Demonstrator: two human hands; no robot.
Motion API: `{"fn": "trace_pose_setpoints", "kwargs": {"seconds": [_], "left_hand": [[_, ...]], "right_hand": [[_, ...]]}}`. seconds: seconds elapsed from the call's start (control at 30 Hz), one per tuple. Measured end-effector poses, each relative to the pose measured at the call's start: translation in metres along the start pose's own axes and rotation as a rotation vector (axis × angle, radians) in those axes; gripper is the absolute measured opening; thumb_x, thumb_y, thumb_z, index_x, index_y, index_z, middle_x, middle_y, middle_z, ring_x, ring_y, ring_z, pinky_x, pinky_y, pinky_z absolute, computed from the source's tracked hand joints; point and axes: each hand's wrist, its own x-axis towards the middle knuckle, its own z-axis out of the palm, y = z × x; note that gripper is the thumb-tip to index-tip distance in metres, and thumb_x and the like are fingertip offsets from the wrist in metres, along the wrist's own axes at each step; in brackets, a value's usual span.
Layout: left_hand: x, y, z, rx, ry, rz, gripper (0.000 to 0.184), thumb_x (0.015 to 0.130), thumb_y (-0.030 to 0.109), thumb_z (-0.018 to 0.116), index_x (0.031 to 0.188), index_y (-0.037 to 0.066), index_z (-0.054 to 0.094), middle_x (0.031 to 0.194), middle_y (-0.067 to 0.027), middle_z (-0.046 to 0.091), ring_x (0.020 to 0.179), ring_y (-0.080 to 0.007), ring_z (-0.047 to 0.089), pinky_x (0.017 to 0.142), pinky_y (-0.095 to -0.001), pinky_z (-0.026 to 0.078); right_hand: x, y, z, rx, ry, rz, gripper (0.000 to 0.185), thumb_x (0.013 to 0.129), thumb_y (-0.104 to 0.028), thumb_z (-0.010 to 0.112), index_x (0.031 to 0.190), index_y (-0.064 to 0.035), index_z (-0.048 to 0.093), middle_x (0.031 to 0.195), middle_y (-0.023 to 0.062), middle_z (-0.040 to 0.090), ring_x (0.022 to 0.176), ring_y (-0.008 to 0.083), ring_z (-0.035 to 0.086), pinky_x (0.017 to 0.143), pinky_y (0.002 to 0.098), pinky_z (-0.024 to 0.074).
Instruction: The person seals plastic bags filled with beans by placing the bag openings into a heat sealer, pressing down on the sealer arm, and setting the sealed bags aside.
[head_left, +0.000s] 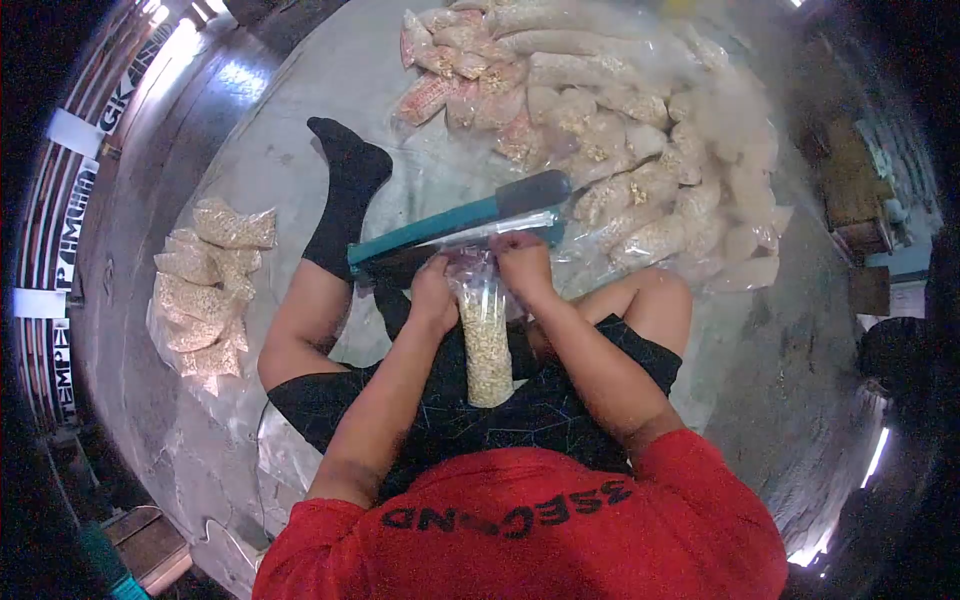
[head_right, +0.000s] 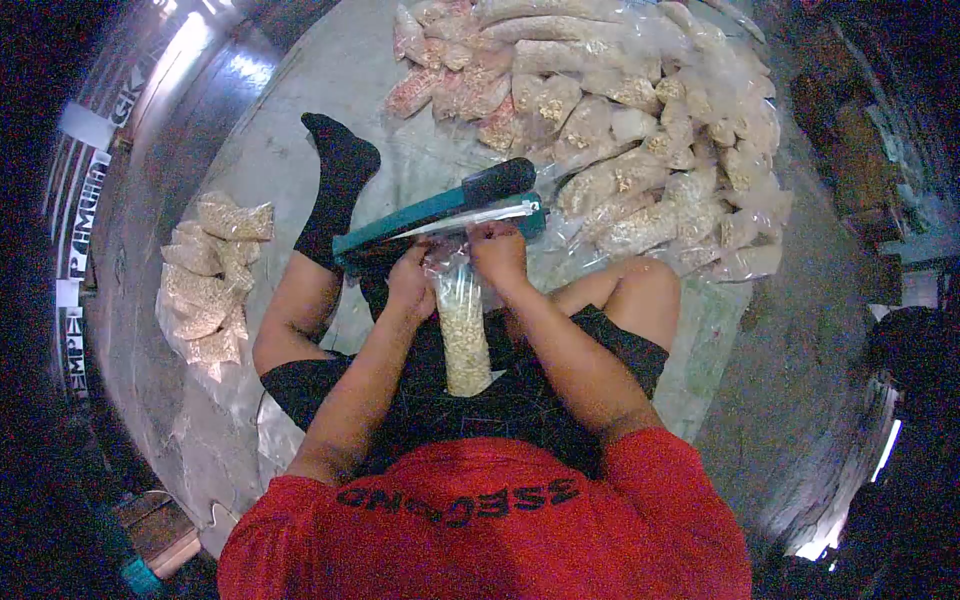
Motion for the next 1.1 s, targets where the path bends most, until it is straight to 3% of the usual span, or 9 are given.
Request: {"fn": "trace_pose_setpoints", "kwargs": {"seconds": [0.33, 0.5, 0.53, 0.6, 0.63, 0.7, 0.73, 0.8, 1.1], "left_hand": [[-0.003, 0.002, 0.005, -0.112, 0.041, -0.012, 0.032, 0.106, 0.021, 0.037, 0.124, 0.004, 0.057, 0.119, -0.0172, 0.068, 0.108, -0.0330, 0.066, 0.098, -0.0487, 0.052], [0.018, -0.008, -0.028, -0.030, -0.003, -0.033, 0.033, 0.106, 0.023, 0.038, 0.120, 0.004, 0.061, 0.115, -0.0162, 0.070, 0.107, -0.0318, 0.066, 0.097, -0.0481, 0.052], [0.009, -0.004, -0.013, -0.020, 0.033, 0.001, 0.033, 0.105, 0.023, 0.038, 0.119, 0.004, 0.062, 0.114, -0.0164, 0.070, 0.106, -0.0319, 0.067, 0.097, -0.0483, 0.052], [0.002, 0.000, 0.000, -0.148, 0.028, 0.025, 0.028, 0.104, 0.019, 0.044, 0.113, -0.001, 0.063, 0.107, -0.0167, 0.070, 0.097, -0.0297, 0.068, 0.091, -0.0429, 0.054], [-0.001, 0.002, 0.000, -0.153, 0.036, 0.027, 0.028, 0.104, 0.019, 0.044, 0.113, -0.001, 0.063, 0.107, -0.0167, 0.070, 0.097, -0.0297, 0.068, 0.091, -0.0429, 0.054], [-0.006, 0.003, 0.005, -0.150, 0.012, -0.011, 0.028, 0.103, 0.016, 0.043, 0.114, -0.002, 0.062, 0.110, -0.0181, 0.070, 0.100, -0.0303, 0.068, 0.092, -0.0434, 0.055], [-0.009, 0.006, 0.011, -0.120, 0.043, 0.009, 0.029, 0.103, 0.015, 0.042, 0.114, -0.004, 0.061, 0.113, -0.0198, 0.069, 0.101, -0.0316, 0.069, 0.093, -0.0441, 0.055], [0.000, -0.002, 0.003, -0.111, 0.038, 0.031, 0.029, 0.103, 0.015, 0.041, 0.114, -0.004, 0.061, 0.112, -0.0205, 0.070, 0.101, -0.0319, 0.069, 0.092, -0.0445, 0.055], [-0.006, 0.003, 0.011, -0.014, 0.021, 0.048, 0.039, 0.107, 0.025, 0.038, 0.110, -0.002, 0.066, 0.106, -0.0177, 0.072, 0.097, -0.0322, 0.068, 0.092, -0.0472, 0.054]], "right_hand": [[0.002, 0.008, 0.005, 0.013, 0.083, -0.123, 0.039, 0.092, -0.037, 0.066, 0.083, 0.0000, 0.073, 0.083, 0.0225, 0.071, 0.078, 0.0414, 0.068, 0.073, 0.0453, 0.0531], [-0.009, -0.016, -0.025, 0.234, -0.101, 0.152, 0.037, 0.092, -0.034, 0.066, 0.082, 0.0008, 0.073, 0.081, 0.0205, 0.072, 0.076, 0.0356, 0.069, 0.070, 0.0449, 0.0522], [-0.009, 0.001, -0.024, 0.181, 0.094, -0.050, 0.031, 0.095, -0.030, 0.064, 0.090, -0.0006, 0.072, 0.082, 0.0166, 0.071, 0.076, 0.0281, 0.067, 0.069, 0.0419, 0.0506], [-0.018, -0.033, -0.053, 0.194, 0.363, 0.016, 0.021, 0.088, -0.013, 0.070, 0.106, -0.0022, 0.070, 0.100, 0.0150, 0.071, 0.092, 0.0316, 0.067, 0.083, 0.0420, 0.0520], [-0.020, -0.048, -0.064, 0.192, 0.354, 0.016, 0.021, 0.088, -0.013, 0.070, 0.106, -0.0022, 0.070, 0.100, 0.0150, 0.071, 0.092, 0.0316, 0.067, 0.083, 0.0420, 0.0520], [-0.021, -0.069, -0.084, 0.135, 0.685, -0.521, 0.025, 0.086, -0.014, 0.074, 0.109, -0.0064, 0.069, 0.110, 0.0136, 0.066, 0.106, 0.0320, 0.062, 0.094, 0.0452, 0.0465], [-0.018, -0.080, -0.093, 0.132, 0.689, -0.520, 0.025, 0.086, -0.014, 0.074, 0.109, -0.0064, 0.069, 0.110, 0.0136, 0.066, 0.106, 0.0320, 0.062, 0.094, 0.0452, 0.0465], [-0.009, -0.097, -0.105, -0.178, 0.493, -0.790, 0.024, 0.084, -0.018, 0.076, 0.106, -0.0092, 0.071, 0.114, 0.0110, 0.065, 0.115, 0.0333, 0.057, 0.101, 0.0481, 0.0411], [0.015, -0.021, -0.063, -0.237, 0.356, -0.648, 0.017, 0.085, -0.019, 0.074, 0.099, -0.0091, 0.073, 0.109, 0.0078, 0.069, 0.112, 0.0334, 0.058, 0.099, 0.0473, 0.0420]]}}
